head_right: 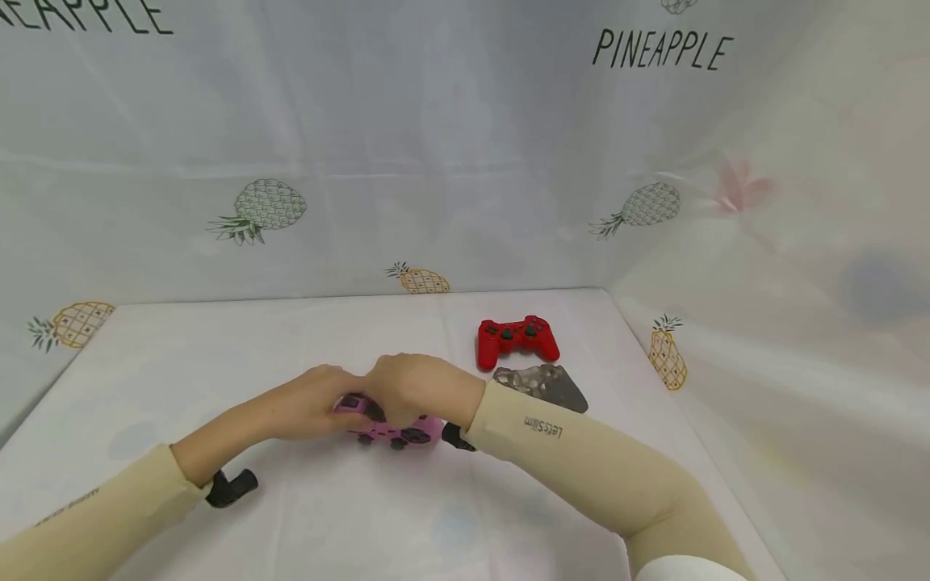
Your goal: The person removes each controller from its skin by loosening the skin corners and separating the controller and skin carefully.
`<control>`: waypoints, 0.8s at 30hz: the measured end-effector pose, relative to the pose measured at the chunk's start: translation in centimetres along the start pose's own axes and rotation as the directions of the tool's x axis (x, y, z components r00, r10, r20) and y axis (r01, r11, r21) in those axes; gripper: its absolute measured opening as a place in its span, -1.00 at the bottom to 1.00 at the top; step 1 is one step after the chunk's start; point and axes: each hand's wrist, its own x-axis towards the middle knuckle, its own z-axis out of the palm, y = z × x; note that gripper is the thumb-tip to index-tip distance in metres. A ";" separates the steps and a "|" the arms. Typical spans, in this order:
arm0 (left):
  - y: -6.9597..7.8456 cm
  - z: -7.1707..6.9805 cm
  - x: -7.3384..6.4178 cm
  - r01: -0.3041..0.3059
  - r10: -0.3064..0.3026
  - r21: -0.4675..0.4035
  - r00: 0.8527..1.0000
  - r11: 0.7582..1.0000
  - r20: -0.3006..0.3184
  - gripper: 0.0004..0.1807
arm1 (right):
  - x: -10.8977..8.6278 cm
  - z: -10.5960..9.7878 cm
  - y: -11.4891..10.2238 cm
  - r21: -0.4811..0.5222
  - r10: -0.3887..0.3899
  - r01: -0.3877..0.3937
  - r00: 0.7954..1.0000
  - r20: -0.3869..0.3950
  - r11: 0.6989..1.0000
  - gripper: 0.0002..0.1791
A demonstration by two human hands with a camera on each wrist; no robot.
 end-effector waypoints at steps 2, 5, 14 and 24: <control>0.0 0.1 0.1 0.010 -0.010 -0.010 1.000 1.000 0.009 -0.71 | -0.3 0.2 0.3 0.020 0.000 -0.001 1.000 0.008 1.000 -0.72; 0.0 0.1 0.3 0.013 -0.013 -0.013 1.000 1.000 0.019 -0.76 | -1.1 0.8 1.0 0.073 0.009 -0.009 1.000 -0.002 0.997 -0.75; -0.1 -0.2 0.5 0.014 -0.014 0.000 1.000 1.000 0.024 -0.84 | -3.5 3.7 2.8 0.098 -0.098 0.126 0.962 -0.254 0.987 -0.82; -0.5 -0.3 0.2 0.029 -0.028 -0.044 0.999 0.999 0.020 -0.83 | -4.1 7.6 4.6 0.035 -0.210 0.275 0.803 -0.557 0.961 -0.75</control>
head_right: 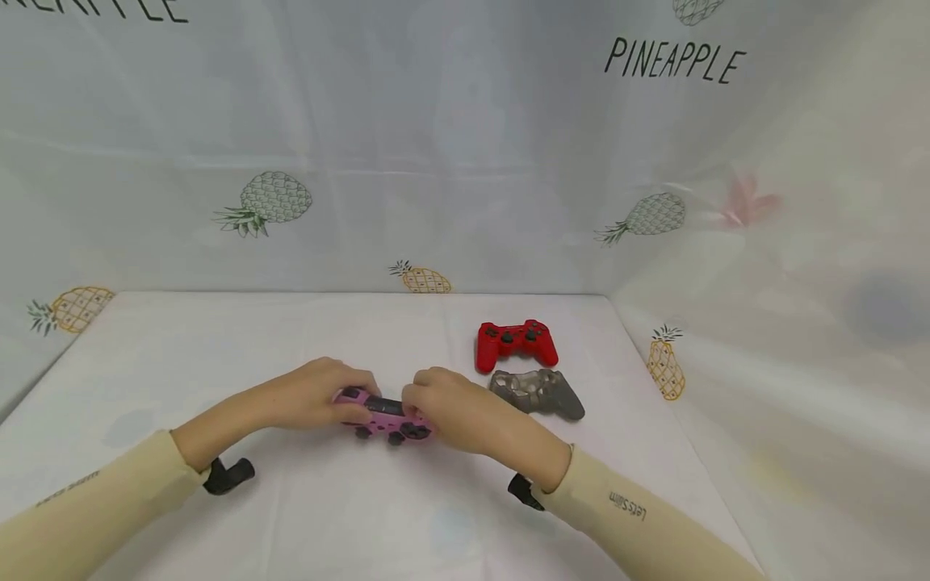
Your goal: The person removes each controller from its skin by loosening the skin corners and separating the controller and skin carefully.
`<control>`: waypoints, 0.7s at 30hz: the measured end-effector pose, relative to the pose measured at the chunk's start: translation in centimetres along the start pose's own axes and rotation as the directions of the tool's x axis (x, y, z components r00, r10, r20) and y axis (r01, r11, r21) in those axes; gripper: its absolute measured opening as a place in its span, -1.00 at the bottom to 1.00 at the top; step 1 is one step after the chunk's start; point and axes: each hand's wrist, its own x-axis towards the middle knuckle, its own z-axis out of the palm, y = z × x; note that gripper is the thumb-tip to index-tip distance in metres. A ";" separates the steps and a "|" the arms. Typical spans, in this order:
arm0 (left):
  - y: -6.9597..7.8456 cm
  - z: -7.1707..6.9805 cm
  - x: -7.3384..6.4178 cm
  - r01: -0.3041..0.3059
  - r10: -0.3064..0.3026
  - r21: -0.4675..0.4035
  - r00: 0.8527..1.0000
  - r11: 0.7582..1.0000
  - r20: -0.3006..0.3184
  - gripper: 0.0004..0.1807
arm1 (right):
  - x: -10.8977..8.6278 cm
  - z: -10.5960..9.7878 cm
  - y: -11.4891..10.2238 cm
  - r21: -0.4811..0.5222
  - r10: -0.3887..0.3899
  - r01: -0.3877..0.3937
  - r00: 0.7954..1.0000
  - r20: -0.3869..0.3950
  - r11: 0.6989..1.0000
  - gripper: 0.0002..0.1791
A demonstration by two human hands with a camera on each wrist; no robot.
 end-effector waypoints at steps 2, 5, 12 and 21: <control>-0.2 0.0 -0.1 0.001 -0.001 0.000 1.000 1.000 0.000 -0.83 | -0.3 0.5 0.5 0.050 -0.028 0.032 0.997 -0.068 0.998 -0.80; -0.3 0.0 -0.2 0.000 0.000 -0.004 1.000 1.000 -0.004 -0.82 | -0.6 1.1 1.1 0.101 -0.060 0.075 0.988 -0.139 0.992 -0.84; -0.2 0.0 -0.1 -0.017 0.017 -0.014 1.000 1.000 -0.012 -0.83 | -0.9 1.3 1.5 0.131 -0.096 0.120 0.980 -0.175 0.984 -0.87; -0.2 0.0 -0.1 -0.012 0.012 -0.016 1.000 1.000 -0.010 -0.83 | -0.2 1.3 1.3 0.147 -0.033 0.057 0.986 -0.162 0.988 -0.80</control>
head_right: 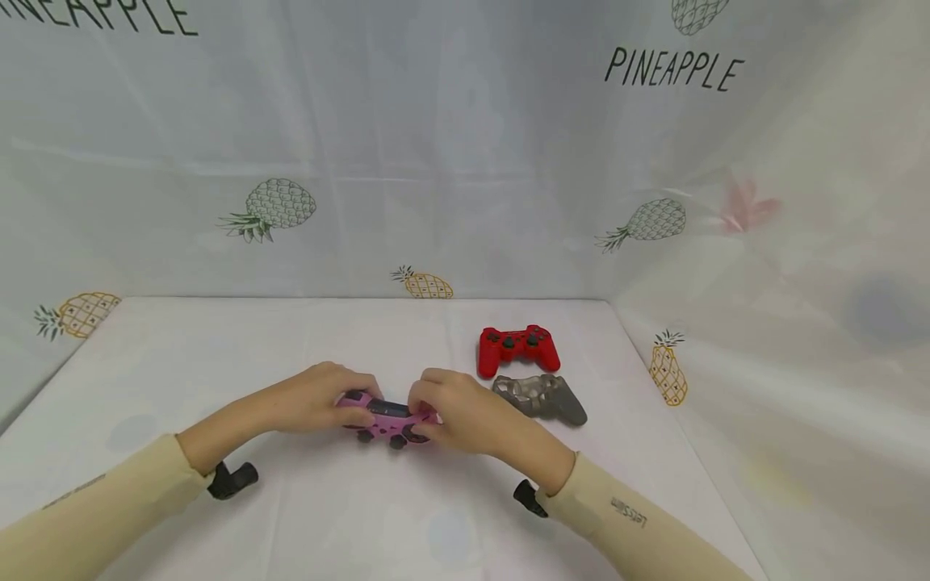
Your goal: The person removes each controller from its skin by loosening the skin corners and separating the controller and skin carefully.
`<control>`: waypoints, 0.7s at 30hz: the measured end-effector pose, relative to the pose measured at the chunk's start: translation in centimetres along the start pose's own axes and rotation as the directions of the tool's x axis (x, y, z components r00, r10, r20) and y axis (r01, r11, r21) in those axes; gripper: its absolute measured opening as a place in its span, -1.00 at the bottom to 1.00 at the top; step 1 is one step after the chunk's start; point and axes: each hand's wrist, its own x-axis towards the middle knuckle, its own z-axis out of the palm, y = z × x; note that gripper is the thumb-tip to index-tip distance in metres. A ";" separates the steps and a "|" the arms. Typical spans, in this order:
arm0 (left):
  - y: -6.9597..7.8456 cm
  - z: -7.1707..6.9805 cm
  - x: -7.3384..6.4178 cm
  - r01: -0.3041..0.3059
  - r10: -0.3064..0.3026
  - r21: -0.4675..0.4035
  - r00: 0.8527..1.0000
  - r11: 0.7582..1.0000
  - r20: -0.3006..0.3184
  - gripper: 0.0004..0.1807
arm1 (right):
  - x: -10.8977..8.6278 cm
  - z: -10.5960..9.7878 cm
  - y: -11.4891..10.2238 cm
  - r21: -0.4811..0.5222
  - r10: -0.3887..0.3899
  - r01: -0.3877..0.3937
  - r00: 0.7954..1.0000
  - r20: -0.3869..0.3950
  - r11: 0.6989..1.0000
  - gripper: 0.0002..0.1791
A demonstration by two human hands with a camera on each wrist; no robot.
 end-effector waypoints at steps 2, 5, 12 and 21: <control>-0.1 0.0 0.0 0.000 0.000 -0.003 1.000 1.000 0.004 -0.83 | 0.1 0.2 0.2 0.006 0.002 -0.002 1.000 -0.016 1.000 -0.80; -0.1 0.0 0.0 0.011 -0.011 -0.011 1.000 1.000 0.011 -0.82 | 0.3 0.3 0.5 0.013 -0.010 0.010 1.000 -0.029 1.000 -0.81; -0.2 0.2 -0.1 0.007 -0.007 -0.019 1.000 1.000 0.004 -0.81 | 0.4 0.2 0.5 0.021 0.006 -0.006 1.000 -0.013 1.000 -0.83; -0.4 0.2 -0.2 0.010 -0.010 -0.034 1.000 0.999 -0.010 -0.76 | -0.7 0.5 0.9 0.055 0.047 -0.046 0.999 -0.018 0.997 -0.86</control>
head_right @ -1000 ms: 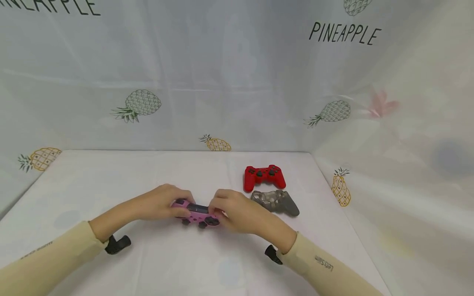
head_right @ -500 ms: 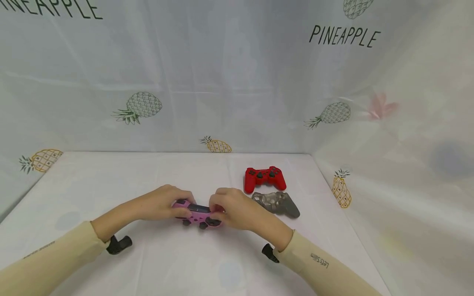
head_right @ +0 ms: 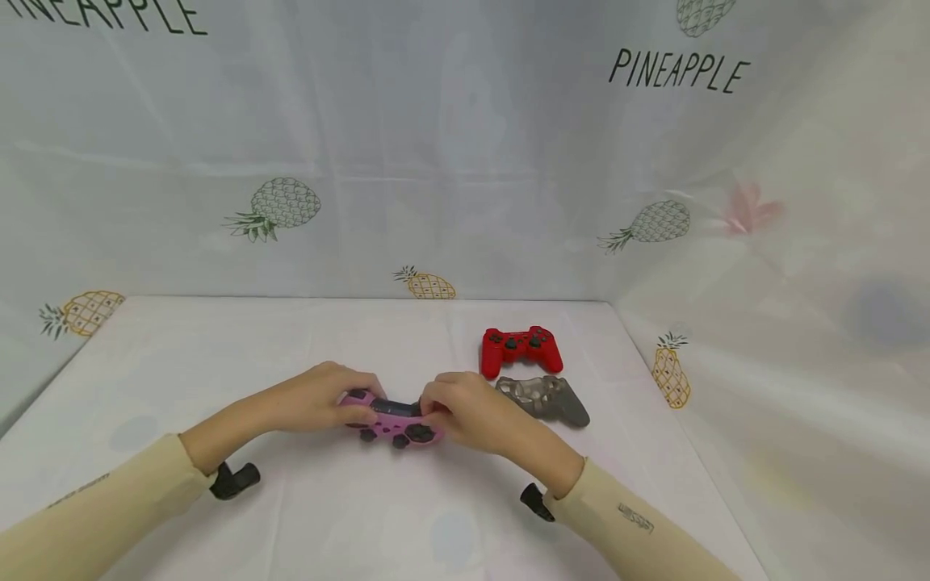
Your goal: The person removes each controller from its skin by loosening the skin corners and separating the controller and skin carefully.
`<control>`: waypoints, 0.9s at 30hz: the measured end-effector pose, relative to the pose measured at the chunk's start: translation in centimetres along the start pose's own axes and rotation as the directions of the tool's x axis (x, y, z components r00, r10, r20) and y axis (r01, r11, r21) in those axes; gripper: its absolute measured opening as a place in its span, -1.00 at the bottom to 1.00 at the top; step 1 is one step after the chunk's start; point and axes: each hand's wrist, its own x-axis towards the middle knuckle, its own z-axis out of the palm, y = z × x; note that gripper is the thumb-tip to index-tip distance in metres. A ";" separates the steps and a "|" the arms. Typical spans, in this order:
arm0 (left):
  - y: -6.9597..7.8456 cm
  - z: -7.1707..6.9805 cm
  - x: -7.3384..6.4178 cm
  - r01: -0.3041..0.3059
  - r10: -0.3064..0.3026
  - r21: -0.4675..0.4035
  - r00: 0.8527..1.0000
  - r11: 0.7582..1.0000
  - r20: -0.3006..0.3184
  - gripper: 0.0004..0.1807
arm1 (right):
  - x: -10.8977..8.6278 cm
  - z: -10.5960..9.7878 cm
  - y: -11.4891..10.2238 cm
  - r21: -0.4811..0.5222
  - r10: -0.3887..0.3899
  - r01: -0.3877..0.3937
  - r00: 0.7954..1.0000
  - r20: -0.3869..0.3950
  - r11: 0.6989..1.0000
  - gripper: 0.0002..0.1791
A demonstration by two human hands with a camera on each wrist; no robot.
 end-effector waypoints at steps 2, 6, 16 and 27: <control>0.0 -0.1 0.2 0.013 -0.013 0.000 1.000 1.000 0.003 -0.76 | -0.7 0.3 0.5 0.034 0.023 -0.023 1.000 -0.017 0.999 -0.85; 0.0 -0.2 0.4 0.035 -0.035 0.001 0.999 0.999 0.009 -0.77 | -1.7 1.0 1.6 0.148 0.108 -0.099 0.993 -0.050 0.984 -0.84; 0.0 -0.3 0.5 0.068 -0.068 -0.011 0.997 0.998 0.020 -0.73 | -3.4 2.2 2.9 0.388 0.298 -0.275 0.955 0.002 0.880 -0.82; 0.0 0.0 0.2 0.027 -0.027 0.003 1.000 1.000 -0.006 -0.73 | -3.3 2.2 2.3 0.541 0.416 -0.426 0.897 0.149 0.725 -0.72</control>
